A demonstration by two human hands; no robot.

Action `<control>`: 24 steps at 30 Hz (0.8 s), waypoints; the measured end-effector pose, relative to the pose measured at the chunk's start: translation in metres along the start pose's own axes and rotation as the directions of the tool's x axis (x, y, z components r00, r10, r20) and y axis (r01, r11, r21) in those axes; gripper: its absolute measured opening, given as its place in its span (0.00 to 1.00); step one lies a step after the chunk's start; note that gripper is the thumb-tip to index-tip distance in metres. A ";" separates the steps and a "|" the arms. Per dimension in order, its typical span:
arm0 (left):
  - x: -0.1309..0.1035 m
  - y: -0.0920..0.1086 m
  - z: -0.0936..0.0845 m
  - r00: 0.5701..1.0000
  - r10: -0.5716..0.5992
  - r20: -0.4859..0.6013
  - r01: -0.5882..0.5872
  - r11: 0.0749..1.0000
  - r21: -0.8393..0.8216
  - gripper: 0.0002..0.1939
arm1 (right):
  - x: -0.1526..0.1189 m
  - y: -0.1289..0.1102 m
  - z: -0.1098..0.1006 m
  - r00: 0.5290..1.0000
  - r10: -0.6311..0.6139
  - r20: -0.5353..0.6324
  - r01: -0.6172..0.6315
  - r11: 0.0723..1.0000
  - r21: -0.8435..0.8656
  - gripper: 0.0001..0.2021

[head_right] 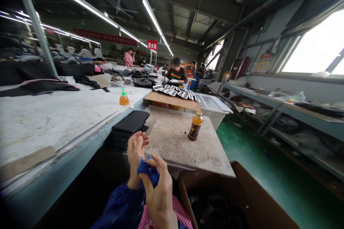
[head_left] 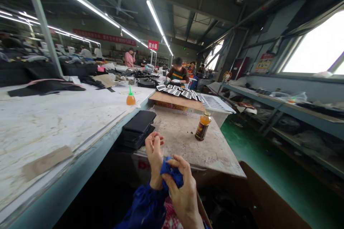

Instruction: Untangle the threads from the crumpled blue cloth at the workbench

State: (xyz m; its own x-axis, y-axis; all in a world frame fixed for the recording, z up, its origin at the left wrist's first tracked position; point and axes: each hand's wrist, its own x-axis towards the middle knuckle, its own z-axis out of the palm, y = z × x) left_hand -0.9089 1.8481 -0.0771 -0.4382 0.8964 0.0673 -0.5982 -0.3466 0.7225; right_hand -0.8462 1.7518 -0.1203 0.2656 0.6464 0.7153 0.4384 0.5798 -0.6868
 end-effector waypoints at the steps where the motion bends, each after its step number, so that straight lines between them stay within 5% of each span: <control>1: 0.000 -0.002 -0.002 0.998 0.058 0.013 -0.059 0.998 0.024 0.12 | 0.001 -0.001 -0.002 1.000 -0.008 0.015 0.008 1.000 -0.001 0.25; 5: -0.003 -0.004 -0.008 0.994 0.092 0.061 -0.096 0.993 0.074 0.20 | 0.012 -0.013 -0.012 0.989 -0.066 0.134 0.073 0.996 -0.050 0.24; 12: -0.014 0.014 0.000 0.970 -0.152 0.189 0.171 0.981 -0.090 0.32 | 0.014 -0.028 -0.012 0.978 -0.148 0.146 0.146 0.989 0.025 0.20; 15: -0.023 0.032 0.005 0.861 -0.241 0.448 0.385 0.884 -0.264 0.40 | 0.007 -0.029 -0.013 0.974 -0.020 0.228 -0.011 0.991 0.133 0.15; 17: -0.030 0.045 0.003 0.775 -0.185 0.604 0.460 0.821 -0.339 0.49 | 0.005 -0.029 -0.019 0.961 0.097 0.257 -0.159 0.960 0.232 0.12; 19: -0.036 0.054 -0.002 0.733 -0.108 0.672 0.464 0.801 -0.378 0.58 | 0.008 -0.030 -0.029 0.963 0.190 0.192 -0.242 0.922 0.302 0.14; 24: -0.041 0.054 -0.016 0.608 -0.035 0.793 0.439 0.848 -0.299 0.69 | 0.023 -0.037 -0.047 0.973 0.227 -0.030 -0.211 0.940 0.268 0.18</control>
State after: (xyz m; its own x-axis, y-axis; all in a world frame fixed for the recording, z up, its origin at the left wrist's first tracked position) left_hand -0.9337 1.7879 -0.0524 0.2867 0.7766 0.5610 -0.8996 0.0168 0.4365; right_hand -0.8160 1.7219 -0.0721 0.3840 0.7458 0.5444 0.1263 0.5416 -0.8311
